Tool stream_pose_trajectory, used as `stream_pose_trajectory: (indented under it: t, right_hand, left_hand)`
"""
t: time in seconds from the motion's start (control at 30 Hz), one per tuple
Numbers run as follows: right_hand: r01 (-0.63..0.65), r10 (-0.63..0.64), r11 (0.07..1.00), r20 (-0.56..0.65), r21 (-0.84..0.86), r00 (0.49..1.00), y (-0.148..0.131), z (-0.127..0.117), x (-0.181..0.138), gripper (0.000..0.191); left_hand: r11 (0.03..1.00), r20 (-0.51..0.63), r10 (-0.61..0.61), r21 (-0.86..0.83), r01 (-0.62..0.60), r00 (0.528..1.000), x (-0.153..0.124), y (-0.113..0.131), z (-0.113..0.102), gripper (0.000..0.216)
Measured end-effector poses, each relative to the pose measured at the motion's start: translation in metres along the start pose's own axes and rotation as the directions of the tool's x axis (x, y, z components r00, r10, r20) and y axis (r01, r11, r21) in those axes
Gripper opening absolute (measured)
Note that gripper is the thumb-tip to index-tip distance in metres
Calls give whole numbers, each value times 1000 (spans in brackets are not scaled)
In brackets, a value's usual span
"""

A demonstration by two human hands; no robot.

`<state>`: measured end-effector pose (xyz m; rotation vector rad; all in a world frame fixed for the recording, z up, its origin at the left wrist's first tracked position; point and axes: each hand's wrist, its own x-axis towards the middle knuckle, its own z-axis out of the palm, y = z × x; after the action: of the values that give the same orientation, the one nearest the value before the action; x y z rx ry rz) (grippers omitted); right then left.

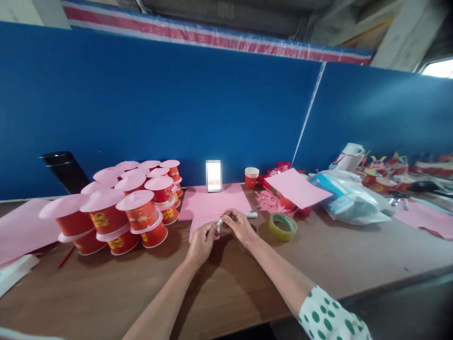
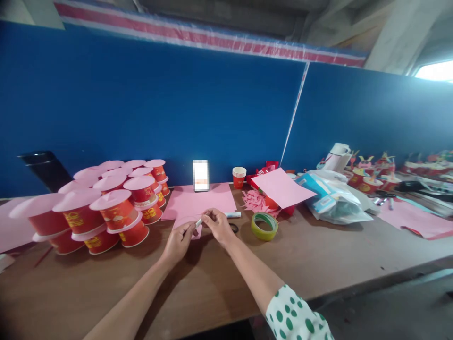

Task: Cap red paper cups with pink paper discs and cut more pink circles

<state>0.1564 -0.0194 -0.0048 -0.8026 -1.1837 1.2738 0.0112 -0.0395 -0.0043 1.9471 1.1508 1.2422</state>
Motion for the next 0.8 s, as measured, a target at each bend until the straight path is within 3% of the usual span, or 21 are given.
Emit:
stream_pose_trajectory:
  t: [0.17,0.27,0.3,0.37,0.4,0.57,0.8]
  right_hand:
    - [24,-26,998,-46,-52,999,9,10,3,26]
    - [27,-38,973,-44,-230,998,-7,1,15,27]
    - [9,-33,938,-64,-346,997,-16,-7,22,27]
    - [-91,-19,726,-152,-681,988,-34,-28,39,28]
    - [-127,-34,668,-201,-733,979,-42,-41,48,28]
    - [-267,-45,437,-318,-859,947,-58,-94,83,28]
    - [-286,17,219,-290,-933,957,-51,-120,90,32]
  left_hand:
    - [996,-71,28,81,-23,997,-1,-3,4,33]
    - [996,-129,10,89,1,992,-2,-5,2,36]
    - [996,-151,-1,91,15,989,-3,-6,2,38]
    - [995,-191,-11,98,30,982,-3,-8,2,39]
    - [994,-199,-9,103,30,980,-3,-8,2,39]
    - [993,-134,-10,113,25,991,-4,-5,4,38]
    - [990,-69,26,139,-17,997,-5,-2,4,33]
